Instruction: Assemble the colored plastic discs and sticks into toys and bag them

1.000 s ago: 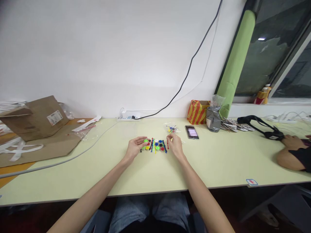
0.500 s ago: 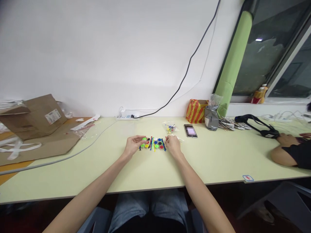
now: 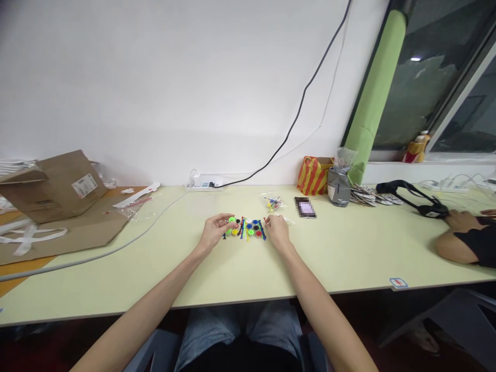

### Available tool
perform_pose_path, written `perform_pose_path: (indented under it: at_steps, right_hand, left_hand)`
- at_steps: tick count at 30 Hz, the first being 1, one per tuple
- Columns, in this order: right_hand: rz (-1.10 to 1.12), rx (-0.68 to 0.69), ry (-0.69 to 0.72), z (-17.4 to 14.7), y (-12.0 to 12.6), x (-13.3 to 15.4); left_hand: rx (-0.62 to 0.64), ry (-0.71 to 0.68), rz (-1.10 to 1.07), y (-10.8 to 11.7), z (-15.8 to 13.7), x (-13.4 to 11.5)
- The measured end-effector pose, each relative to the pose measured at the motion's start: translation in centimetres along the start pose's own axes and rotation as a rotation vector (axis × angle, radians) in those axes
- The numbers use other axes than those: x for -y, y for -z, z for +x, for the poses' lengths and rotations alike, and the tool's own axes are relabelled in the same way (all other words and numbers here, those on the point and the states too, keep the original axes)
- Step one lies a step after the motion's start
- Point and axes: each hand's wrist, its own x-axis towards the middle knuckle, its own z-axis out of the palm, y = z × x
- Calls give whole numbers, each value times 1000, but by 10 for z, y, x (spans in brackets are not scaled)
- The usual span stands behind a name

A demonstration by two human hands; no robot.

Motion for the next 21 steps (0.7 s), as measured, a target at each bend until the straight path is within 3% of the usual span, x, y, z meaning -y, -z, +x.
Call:
perform_pose_path:
  at_steps: [10,15,21]
  right_hand:
    - [48,-50,40,-1,5,5]
    - [246,-162,95,-1,9,15]
    - [498,-163,168,-6,9,31]
  left_hand:
    - [-14,-23,17,-1,-1,-4]
    - [-13,-53,15,-2,-2,-8]
    - [88,-71,-27,-4,-5,-8]
